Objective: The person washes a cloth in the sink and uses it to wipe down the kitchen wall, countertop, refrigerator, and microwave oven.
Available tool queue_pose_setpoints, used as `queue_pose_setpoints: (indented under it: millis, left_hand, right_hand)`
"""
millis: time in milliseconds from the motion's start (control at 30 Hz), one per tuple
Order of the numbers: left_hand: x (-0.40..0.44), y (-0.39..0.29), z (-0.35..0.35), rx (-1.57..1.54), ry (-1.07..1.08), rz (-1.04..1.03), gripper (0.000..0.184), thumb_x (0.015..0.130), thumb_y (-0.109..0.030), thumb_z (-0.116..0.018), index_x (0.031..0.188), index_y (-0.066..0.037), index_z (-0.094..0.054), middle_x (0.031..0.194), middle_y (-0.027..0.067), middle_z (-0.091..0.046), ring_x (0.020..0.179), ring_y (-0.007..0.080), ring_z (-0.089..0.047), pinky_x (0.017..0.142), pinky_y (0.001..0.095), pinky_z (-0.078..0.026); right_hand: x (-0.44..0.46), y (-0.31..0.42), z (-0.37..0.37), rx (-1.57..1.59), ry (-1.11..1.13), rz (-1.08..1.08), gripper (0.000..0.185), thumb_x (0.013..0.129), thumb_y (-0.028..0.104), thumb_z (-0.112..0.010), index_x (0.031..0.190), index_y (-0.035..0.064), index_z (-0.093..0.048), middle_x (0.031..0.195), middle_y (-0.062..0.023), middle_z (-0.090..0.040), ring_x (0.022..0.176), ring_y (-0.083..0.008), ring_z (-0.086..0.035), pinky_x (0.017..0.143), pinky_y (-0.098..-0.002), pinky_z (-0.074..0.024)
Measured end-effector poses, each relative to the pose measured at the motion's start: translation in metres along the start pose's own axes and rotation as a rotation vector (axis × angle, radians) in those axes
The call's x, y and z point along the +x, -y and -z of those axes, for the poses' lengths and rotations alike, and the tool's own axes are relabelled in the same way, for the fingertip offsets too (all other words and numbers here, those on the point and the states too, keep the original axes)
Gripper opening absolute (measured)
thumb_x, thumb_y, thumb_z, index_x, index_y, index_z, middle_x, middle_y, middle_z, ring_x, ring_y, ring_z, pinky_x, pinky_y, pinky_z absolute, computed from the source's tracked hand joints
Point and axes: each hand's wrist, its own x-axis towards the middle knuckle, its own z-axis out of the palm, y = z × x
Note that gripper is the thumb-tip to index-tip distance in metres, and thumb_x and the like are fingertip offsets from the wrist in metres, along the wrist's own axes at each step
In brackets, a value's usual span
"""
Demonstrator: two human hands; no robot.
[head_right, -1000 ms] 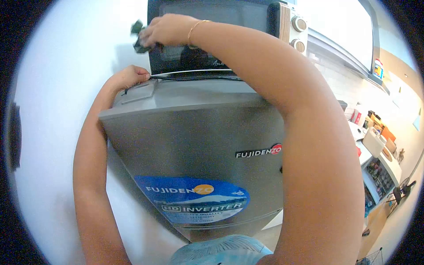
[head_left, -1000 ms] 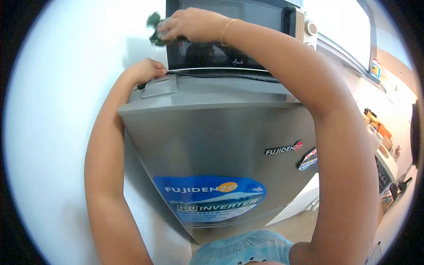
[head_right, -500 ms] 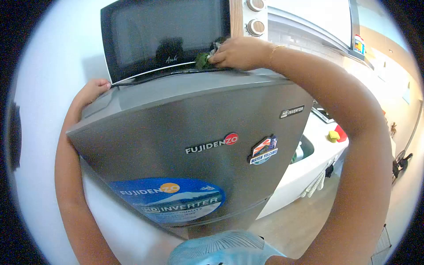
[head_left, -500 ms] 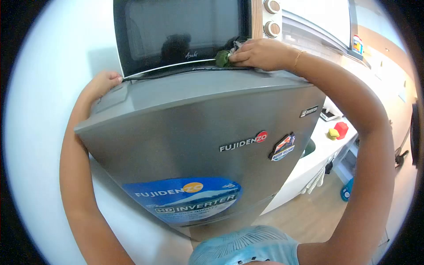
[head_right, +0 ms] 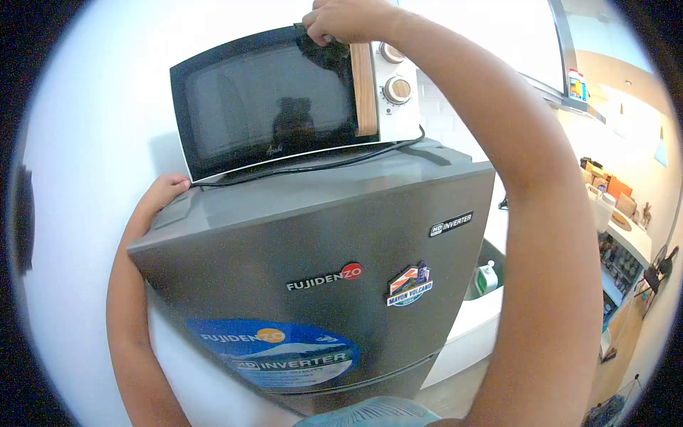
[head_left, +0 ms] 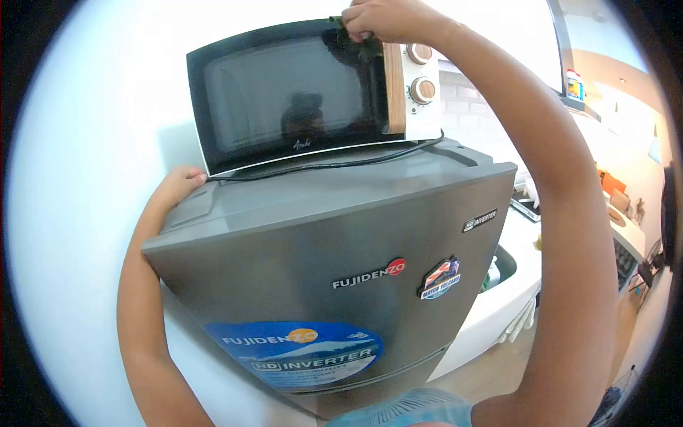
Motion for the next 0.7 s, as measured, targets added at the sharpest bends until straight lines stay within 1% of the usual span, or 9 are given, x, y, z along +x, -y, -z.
queue_pose_setpoints:
  millis: [67,200,300,400,433,467,533,667,700]
  left_hand:
    - [0.001,0.005,0.0,-0.033,-0.02,0.009,0.026,0.087,-0.025,-0.056,0.095,-0.002,-0.065,0.078,0.0057,-0.063,0.073,0.0155,-0.055,0.07,0.0313,-0.044]
    - [-0.004,0.004,0.0,-0.115,-0.004,0.044,0.027,0.087,-0.024,-0.057,0.098,-0.001,-0.064,0.083,0.0047,-0.064,0.077,0.0149,-0.055,0.074,0.0301,-0.043]
    - [-0.013,-0.006,-0.001,-0.188,-0.013,0.072,0.028,0.087,-0.024,-0.057,0.1,0.0,-0.064,0.087,0.0047,-0.064,0.081,0.0145,-0.055,0.077,0.0294,-0.043]
    - [-0.012,-0.001,0.002,-0.238,0.007,0.066,0.029,0.087,-0.025,-0.057,0.102,0.0,-0.064,0.089,0.0051,-0.064,0.083,0.0146,-0.055,0.079,0.0293,-0.043]
    - [-0.012,0.0,0.003,-0.233,0.024,0.053,0.03,0.087,-0.025,-0.057,0.103,-0.001,-0.063,0.089,0.0054,-0.064,0.083,0.0149,-0.055,0.079,0.0293,-0.043]
    - [-0.012,0.0,0.003,-0.23,0.032,0.052,0.03,0.087,-0.025,-0.057,0.103,-0.001,-0.063,0.089,0.0054,-0.064,0.083,0.0149,-0.055,0.079,0.0293,-0.043]
    - [-0.017,0.0,0.005,-0.194,-0.019,0.045,0.035,0.088,-0.028,-0.056,0.109,0.0,-0.06,0.096,0.0077,-0.063,0.089,0.0167,-0.055,0.083,0.0296,-0.042]
    - [-0.041,-0.008,0.017,-0.079,-0.125,0.065,0.039,0.089,-0.029,-0.054,0.116,-0.001,-0.056,0.105,0.011,-0.06,0.098,0.0186,-0.053,0.088,0.0298,-0.04]
    - [-0.048,-0.006,0.022,-0.064,-0.156,0.064,0.04,0.089,-0.03,-0.052,0.117,-0.001,-0.055,0.108,0.0122,-0.059,0.102,0.0195,-0.052,0.089,0.0302,-0.039]
  right_hand:
    - [0.008,-0.018,-0.011,0.016,0.043,0.073,0.027,0.08,0.006,-0.05,0.1,0.016,-0.065,0.106,-0.003,-0.06,0.101,-0.0226,-0.054,0.089,-0.0372,-0.0412]
    - [-0.009,-0.053,-0.05,0.018,-0.049,0.063,0.022,0.078,0.009,-0.056,0.097,0.014,-0.065,0.111,-0.0013,-0.059,0.098,-0.0227,-0.056,0.087,-0.0351,-0.0438]
    - [-0.054,-0.062,-0.084,0.263,-0.161,-0.149,0.03,0.078,0.004,-0.053,0.105,0.0123,-0.063,0.118,-0.0035,-0.056,0.102,-0.0241,-0.054,0.088,-0.0353,-0.0426]
    - [-0.068,-0.038,-0.111,0.052,-0.357,-0.178,0.03,0.077,0.005,-0.058,0.103,0.0174,-0.065,0.112,-0.0009,-0.057,0.109,-0.0179,-0.051,0.09,-0.0298,-0.0445]
    - [-0.072,-0.028,-0.11,0.034,-0.171,-0.189,0.03,0.08,0.013,-0.058,0.11,0.0185,-0.061,0.123,0.0023,-0.051,0.114,-0.0174,-0.048,0.098,-0.0308,-0.0405]
    - [-0.078,-0.017,-0.112,-0.054,-0.25,-0.16,0.028,0.081,0.013,-0.057,0.108,0.0188,-0.062,0.122,0.0025,-0.052,0.116,-0.0179,-0.046,0.102,-0.0321,-0.0362]
    - [-0.089,0.008,-0.1,-0.097,-0.116,-0.076,0.028,0.082,0.011,-0.054,0.108,0.0185,-0.062,0.12,0.0033,-0.053,0.116,-0.0176,-0.045,0.103,-0.0327,-0.0337]
    - [-0.128,0.049,-0.106,0.024,-0.178,0.167,0.031,0.082,0.012,-0.051,0.108,0.0225,-0.063,0.111,0.0066,-0.057,0.108,-0.0129,-0.049,0.099,-0.0295,-0.0347]
    - [-0.134,0.059,-0.106,0.105,-0.073,0.188,0.037,0.08,0.009,-0.053,0.113,0.0232,-0.061,0.111,0.0063,-0.057,0.109,-0.0128,-0.049,0.098,-0.0287,-0.0357]
